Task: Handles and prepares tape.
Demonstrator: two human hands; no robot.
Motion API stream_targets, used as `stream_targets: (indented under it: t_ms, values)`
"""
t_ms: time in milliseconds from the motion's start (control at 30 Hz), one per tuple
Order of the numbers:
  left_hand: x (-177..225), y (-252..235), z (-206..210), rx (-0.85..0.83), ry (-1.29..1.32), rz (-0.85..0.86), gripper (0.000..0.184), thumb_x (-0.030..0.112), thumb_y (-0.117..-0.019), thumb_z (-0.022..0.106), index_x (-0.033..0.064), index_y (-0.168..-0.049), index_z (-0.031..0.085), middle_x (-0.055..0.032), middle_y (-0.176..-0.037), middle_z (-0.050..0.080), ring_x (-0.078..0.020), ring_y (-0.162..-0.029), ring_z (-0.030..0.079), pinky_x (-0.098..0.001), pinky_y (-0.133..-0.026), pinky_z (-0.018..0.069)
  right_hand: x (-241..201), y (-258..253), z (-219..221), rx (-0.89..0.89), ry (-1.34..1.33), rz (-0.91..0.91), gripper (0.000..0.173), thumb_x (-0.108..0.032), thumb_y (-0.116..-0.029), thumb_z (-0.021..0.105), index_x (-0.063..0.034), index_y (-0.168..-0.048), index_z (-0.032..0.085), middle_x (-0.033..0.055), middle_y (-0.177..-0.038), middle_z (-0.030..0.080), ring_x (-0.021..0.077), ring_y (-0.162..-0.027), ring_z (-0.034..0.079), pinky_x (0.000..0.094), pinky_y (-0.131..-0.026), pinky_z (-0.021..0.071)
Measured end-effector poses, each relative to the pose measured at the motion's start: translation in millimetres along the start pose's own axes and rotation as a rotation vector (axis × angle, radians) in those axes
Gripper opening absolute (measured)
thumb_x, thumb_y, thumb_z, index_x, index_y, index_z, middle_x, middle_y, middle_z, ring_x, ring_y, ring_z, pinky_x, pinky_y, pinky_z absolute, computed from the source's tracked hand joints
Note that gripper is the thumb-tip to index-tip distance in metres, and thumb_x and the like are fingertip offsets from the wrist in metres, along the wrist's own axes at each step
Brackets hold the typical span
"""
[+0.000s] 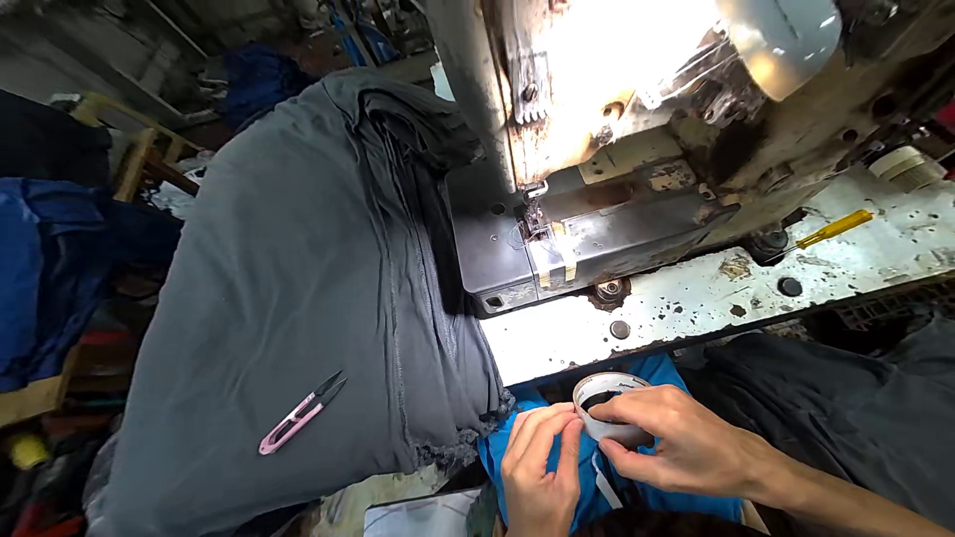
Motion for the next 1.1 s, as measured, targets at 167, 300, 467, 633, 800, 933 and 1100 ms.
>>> stream_targets:
  t_ms: [167,300,467,633,800,933,1100]
  values:
    - [-1,-3,1,-0.009,0.088,-0.067,0.016,0.009,-0.0956,0.053,0.0024,-0.089,0.066,-0.0038,-0.095,0.071,-0.0059,-0.097,0.067,-0.0192,-0.088,0.0549,10,2,-4,0.034,-0.271,-0.008,0.019,-0.014,-0.0860,0.067,-0.0007,-0.098,0.071,0.0077,-0.079,0.070,0.0042,-0.071,0.063,0.0156,-0.066,0.0504]
    - [-4,-1,4,0.002,0.440,-0.375,0.016,0.004,-0.0962,0.049,-0.0014,-0.087,0.061,-0.0137,-0.124,0.067,-0.0106,-0.109,0.069,-0.0256,-0.088,0.0595,41,9,3,0.091,-0.534,0.139,0.023,-0.010,-0.0846,0.071,0.0001,-0.105,0.071,0.0036,-0.101,0.073,-0.0005,-0.098,0.066,0.0172,-0.088,0.0541]
    - [-7,-2,9,0.017,0.581,-0.519,0.016,0.001,-0.0954,0.045,-0.0026,-0.090,0.059,-0.0150,-0.132,0.063,-0.0129,-0.105,0.070,-0.0302,-0.086,0.0615,9,23,27,0.407,0.195,0.022,0.019,-0.022,-0.0944,0.064,-0.0152,-0.111,0.069,0.0088,-0.118,0.067,0.0209,-0.118,0.061,0.0343,-0.103,0.0493]
    - [5,8,17,-0.004,0.655,-0.567,0.016,0.002,-0.0991,0.043,-0.0025,-0.098,0.059,-0.0102,-0.122,0.067,-0.0085,-0.099,0.069,-0.0259,-0.084,0.0596,0,27,59,0.445,0.440,0.039,0.037,-0.055,-0.0981,0.057,-0.0198,-0.107,0.064,0.0040,-0.114,0.066,0.0174,-0.111,0.060,0.0349,-0.108,0.0395]
    - [7,28,19,0.034,0.639,-0.529,0.013,0.002,-0.0991,0.047,-0.0005,-0.103,0.058,-0.0056,-0.112,0.069,-0.0077,-0.101,0.068,-0.0253,-0.086,0.0585,4,28,55,0.410,0.117,0.137,0.016,-0.033,-0.0989,0.063,-0.0171,-0.098,0.067,0.0031,-0.120,0.068,0.0121,-0.125,0.059,0.0397,-0.118,0.0364]
    - [14,38,-3,-0.149,0.540,-0.483,0.044,-0.001,-0.0941,0.052,-0.0131,-0.134,0.039,-0.0049,-0.105,0.072,-0.0026,-0.088,0.067,-0.0220,-0.075,0.0549,9,25,32,0.359,-0.216,0.252,0.012,-0.018,-0.0896,0.070,-0.0084,-0.085,0.076,0.0103,-0.118,0.072,0.0181,-0.124,0.061,0.0368,-0.110,0.0444]
    - [5,35,-1,-0.305,0.548,-0.471,0.070,0.005,-0.0925,0.066,-0.0135,-0.150,0.031,-0.0070,-0.091,0.075,-0.0060,-0.079,0.071,-0.0272,-0.078,0.0595,24,6,34,0.116,-0.324,0.091,0.019,-0.026,-0.0966,0.069,-0.0092,-0.090,0.076,0.0050,-0.117,0.069,0.0077,-0.120,0.057,0.0215,-0.104,0.0456]
Point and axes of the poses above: each hand's wrist, its own y-axis away from the middle knuckle, its own z-axis out of the palm, x = y × z, the point moved 3 cm from there along -y, towards the middle knuckle
